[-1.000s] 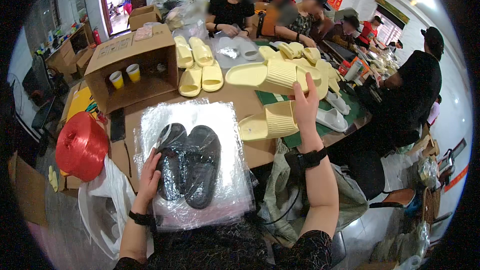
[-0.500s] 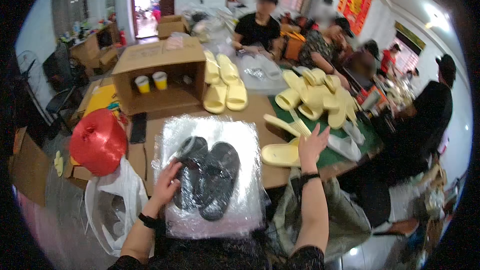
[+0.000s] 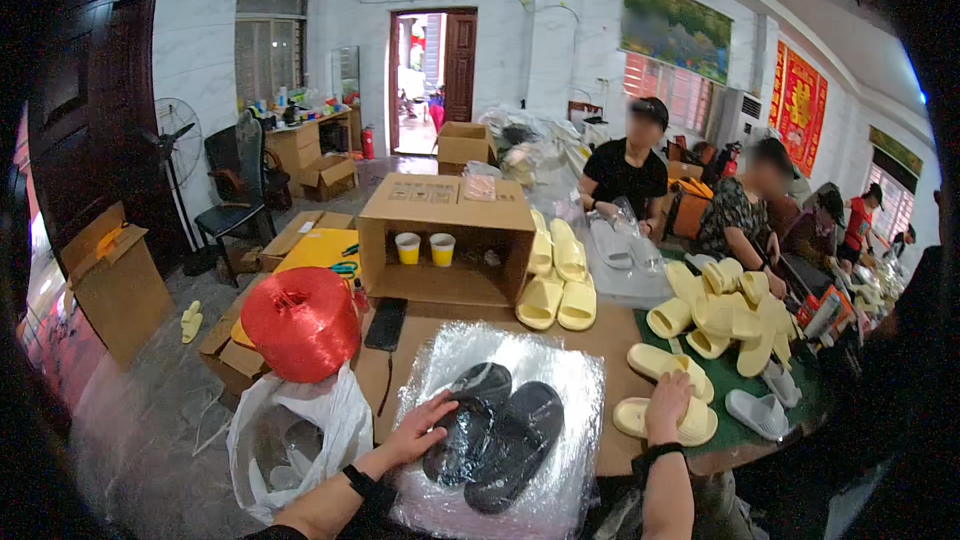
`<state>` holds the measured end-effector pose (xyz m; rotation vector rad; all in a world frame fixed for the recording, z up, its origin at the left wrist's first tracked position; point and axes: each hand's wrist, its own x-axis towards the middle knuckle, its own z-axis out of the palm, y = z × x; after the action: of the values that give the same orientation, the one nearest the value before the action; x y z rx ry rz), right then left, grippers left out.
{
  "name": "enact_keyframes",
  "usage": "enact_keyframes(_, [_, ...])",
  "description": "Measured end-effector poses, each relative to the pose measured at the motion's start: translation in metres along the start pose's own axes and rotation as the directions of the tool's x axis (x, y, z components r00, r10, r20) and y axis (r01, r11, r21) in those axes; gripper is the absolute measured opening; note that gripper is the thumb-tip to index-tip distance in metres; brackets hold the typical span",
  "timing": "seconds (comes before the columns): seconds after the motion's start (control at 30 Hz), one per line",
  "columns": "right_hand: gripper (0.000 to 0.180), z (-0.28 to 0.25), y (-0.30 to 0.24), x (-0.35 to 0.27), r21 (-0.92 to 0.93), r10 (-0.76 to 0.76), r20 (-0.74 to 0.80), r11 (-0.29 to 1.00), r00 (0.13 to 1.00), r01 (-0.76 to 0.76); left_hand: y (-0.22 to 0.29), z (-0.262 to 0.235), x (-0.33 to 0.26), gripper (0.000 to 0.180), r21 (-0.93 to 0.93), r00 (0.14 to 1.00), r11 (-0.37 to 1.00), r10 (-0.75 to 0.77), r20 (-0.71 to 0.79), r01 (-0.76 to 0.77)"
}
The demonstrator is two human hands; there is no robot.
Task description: The recorder is seen placing pairs of plastic sandals/slides into transparent plastic bags.
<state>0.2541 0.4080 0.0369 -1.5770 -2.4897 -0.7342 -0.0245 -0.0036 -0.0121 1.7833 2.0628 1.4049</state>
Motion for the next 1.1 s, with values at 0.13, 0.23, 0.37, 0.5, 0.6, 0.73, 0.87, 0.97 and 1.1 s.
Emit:
enact_keyframes(0.13, [0.045,-0.012,0.021,-0.002,-0.01,-0.11,-0.286,0.994,0.952,0.112,0.005,-0.006,-0.001,0.056,-0.022,0.999,0.999,-0.047,0.019,0.047])
enact_keyframes(0.23, [0.044,-0.011,0.041,0.002,0.127,-0.19,0.053,0.975,0.98,0.183,0.004,-0.006,0.0,0.057,-0.034,0.998,0.998,-0.051,0.045,0.052])
enact_keyframes(0.37, [0.052,0.006,0.036,0.007,0.03,-0.168,0.048,0.985,0.985,0.167,0.008,-0.006,0.002,0.058,-0.013,0.994,0.997,-0.08,0.069,0.081])
enact_keyframes(0.5, [0.032,0.039,0.035,0.019,0.181,-0.02,-0.047,0.983,0.999,0.028,0.01,-0.005,0.005,0.057,-0.032,0.993,0.996,-0.081,0.084,0.084])
enact_keyframes(0.6, [0.013,0.032,0.022,0.014,0.3,-0.021,-0.182,0.951,0.983,0.076,0.011,-0.008,0.0,0.056,-0.005,0.998,0.998,-0.056,0.006,0.056])
enact_keyframes(0.73, [0.013,0.024,0.032,0.006,0.278,-0.016,-0.363,0.952,0.931,0.125,0.012,-0.008,0.001,0.057,0.0,0.999,0.999,-0.045,0.013,0.045])
enact_keyframes(0.87, [0.013,0.022,0.045,0.017,0.201,-0.229,-0.442,0.917,0.867,0.344,0.008,-0.003,0.003,0.057,-0.029,1.0,0.999,-0.019,0.019,0.019])
enact_keyframes(0.97, [0.012,-0.032,0.024,0.017,0.175,-0.437,-0.608,0.741,0.663,0.648,0.005,-0.005,-0.001,0.057,-0.013,0.999,0.999,-0.033,0.006,0.033])
enact_keyframes(1.1, [0.012,-0.046,-0.001,0.001,0.298,-0.582,-0.543,0.541,0.606,0.787,0.006,-0.005,0.001,0.058,0.0,0.999,0.999,-0.034,0.014,0.034])
